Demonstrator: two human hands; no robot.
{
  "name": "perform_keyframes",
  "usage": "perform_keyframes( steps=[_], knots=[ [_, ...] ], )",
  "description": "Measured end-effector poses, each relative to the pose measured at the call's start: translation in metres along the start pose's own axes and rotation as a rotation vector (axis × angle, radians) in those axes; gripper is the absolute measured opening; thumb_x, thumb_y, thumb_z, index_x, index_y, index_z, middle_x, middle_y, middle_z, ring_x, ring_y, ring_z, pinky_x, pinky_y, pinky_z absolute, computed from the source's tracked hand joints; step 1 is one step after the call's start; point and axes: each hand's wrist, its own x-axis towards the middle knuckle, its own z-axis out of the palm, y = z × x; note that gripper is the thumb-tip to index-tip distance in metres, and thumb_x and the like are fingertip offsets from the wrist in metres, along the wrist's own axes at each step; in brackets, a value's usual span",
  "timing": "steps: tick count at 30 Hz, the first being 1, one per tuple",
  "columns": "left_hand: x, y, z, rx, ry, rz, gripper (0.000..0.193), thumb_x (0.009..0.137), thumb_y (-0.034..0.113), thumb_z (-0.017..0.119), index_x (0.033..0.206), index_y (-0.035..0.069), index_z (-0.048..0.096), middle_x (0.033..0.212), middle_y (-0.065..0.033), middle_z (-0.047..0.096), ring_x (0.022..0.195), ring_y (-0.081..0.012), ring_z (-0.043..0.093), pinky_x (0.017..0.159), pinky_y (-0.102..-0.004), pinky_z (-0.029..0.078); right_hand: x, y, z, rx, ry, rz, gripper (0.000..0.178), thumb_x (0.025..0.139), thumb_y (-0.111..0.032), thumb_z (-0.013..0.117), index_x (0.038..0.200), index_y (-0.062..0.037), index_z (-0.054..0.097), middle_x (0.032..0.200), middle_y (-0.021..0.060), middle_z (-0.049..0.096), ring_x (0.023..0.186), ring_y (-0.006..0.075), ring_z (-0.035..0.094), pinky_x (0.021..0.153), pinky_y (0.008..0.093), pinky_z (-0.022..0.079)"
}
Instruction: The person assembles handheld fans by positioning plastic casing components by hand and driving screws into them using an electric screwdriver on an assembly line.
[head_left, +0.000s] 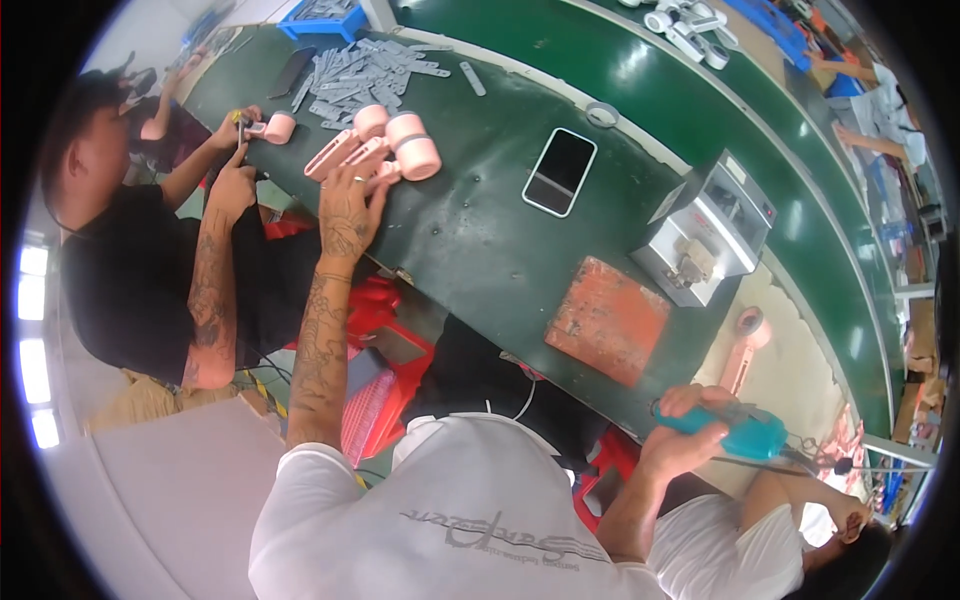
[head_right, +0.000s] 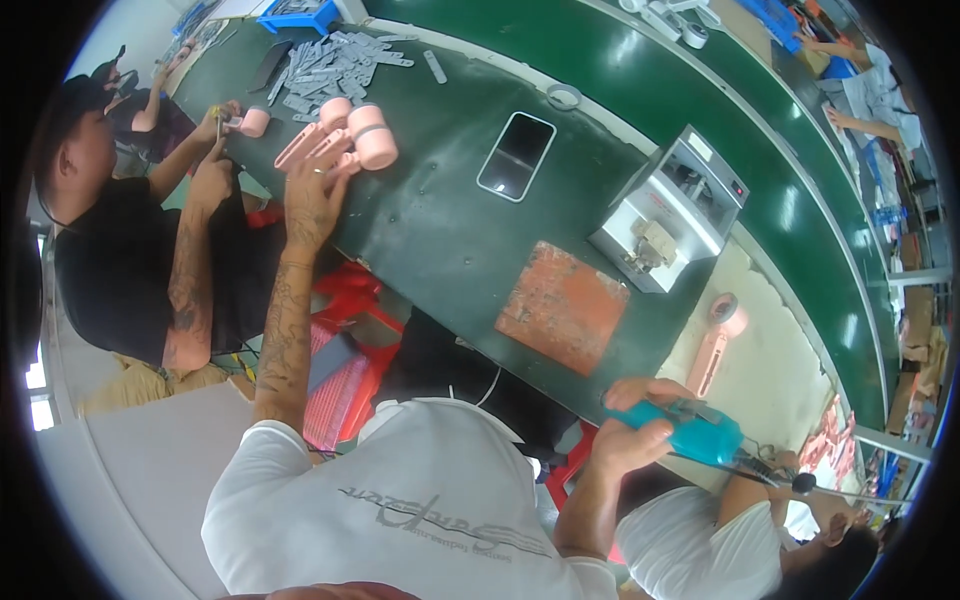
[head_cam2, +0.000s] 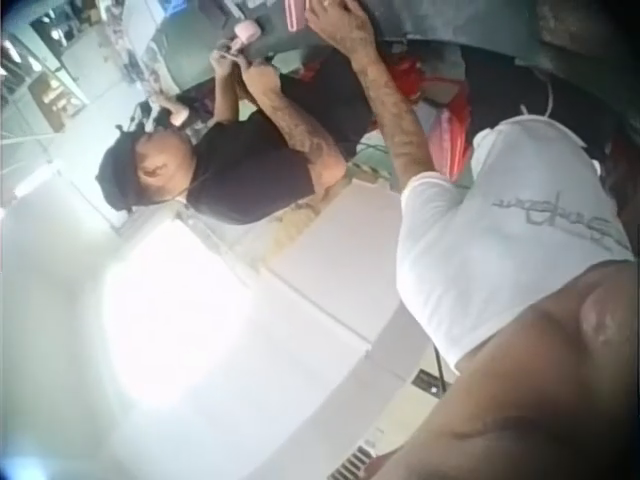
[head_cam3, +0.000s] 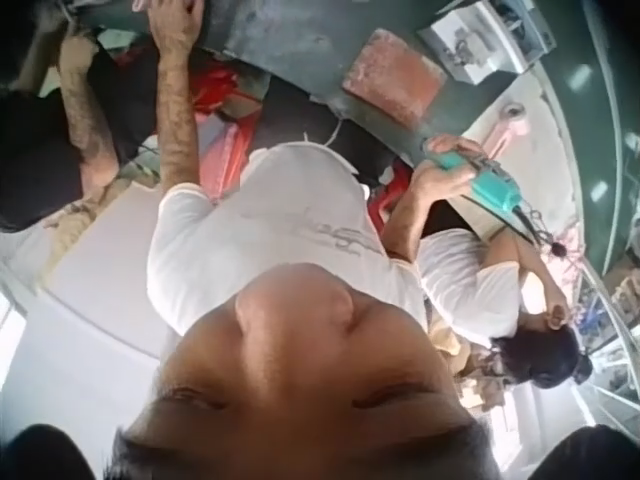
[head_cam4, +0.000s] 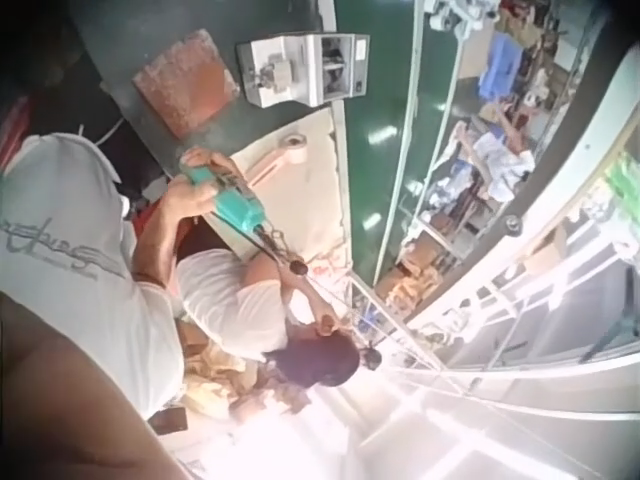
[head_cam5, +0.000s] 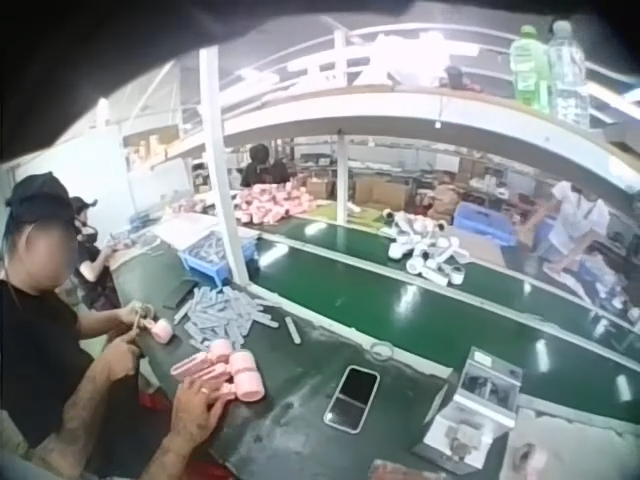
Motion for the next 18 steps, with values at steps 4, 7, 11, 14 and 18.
perform_keyframes(
  steps=[4, 7, 11, 14, 18],
  knots=[
    [0.029, 0.004, 0.014, 0.076, 0.085, 0.041, 0.053, 0.088, 0.012, 0.075, 0.139, 0.009, 0.064, 0.138, -0.0178, 0.063, 0.137, -0.0415, 0.053, 0.114, -0.0545, 0.043, -0.007, -0.007, -0.011, 0.048, -0.003, 0.011, 0.07, 0.098, -0.069, 0.068, 0.109, -0.001, 0.055, 0.073, 0.0094, 0.06, 0.063, 0.021, 0.06, 0.057, 0.0347, 0.05],
    [0.048, 0.067, -0.001, -0.161, 0.166, 0.163, 0.045, 0.091, 0.004, 0.07, 0.136, 0.005, 0.066, 0.137, -0.0196, 0.064, 0.132, -0.0419, 0.058, 0.114, -0.0539, 0.044, -0.018, -0.005, -0.019, -0.011, 0.055, 0.054, 0.072, 0.093, -0.067, 0.075, 0.113, 0.0003, 0.059, 0.079, 0.0098, 0.066, 0.07, 0.0212, 0.065, 0.062, 0.0344, 0.053],
    [0.056, 0.218, -0.034, -0.701, -0.014, 0.252, 0.024, 0.093, 0.006, 0.075, 0.117, 0.005, 0.074, 0.111, -0.0137, 0.075, 0.102, -0.0348, 0.072, 0.091, -0.0446, 0.058, -0.019, -0.009, -0.021, 0.026, -0.013, 0.123, 0.063, 0.097, -0.055, 0.076, 0.117, 0.0031, 0.062, 0.081, 0.0094, 0.066, 0.072, 0.0196, 0.065, 0.065, 0.0336, 0.051],
    [0.044, 0.339, -0.009, -1.061, -0.248, 0.478, 0.022, 0.093, 0.02, 0.08, 0.11, 0.007, 0.075, 0.106, -0.0128, 0.076, 0.096, -0.032, 0.074, 0.084, -0.0421, 0.061, -0.024, -0.016, -0.022, 0.039, 0.014, 0.118, 0.06, 0.097, -0.05, 0.077, 0.118, 0.0042, 0.063, 0.081, 0.0095, 0.065, 0.071, 0.0198, 0.065, 0.065, 0.0329, 0.051],
    [0.053, 0.469, 0.001, -0.803, -0.796, 0.672, 0.049, 0.098, 0.053, 0.066, 0.101, 0.006, 0.077, 0.1, -0.0186, 0.076, 0.094, -0.0343, 0.075, 0.08, -0.0446, 0.06, -0.031, -0.026, -0.027, 0.081, 0.007, 0.134, 0.059, 0.096, -0.049, 0.079, 0.117, 0.0046, 0.063, 0.079, 0.0091, 0.064, 0.071, 0.0196, 0.065, 0.066, 0.0325, 0.051]
  ],
)
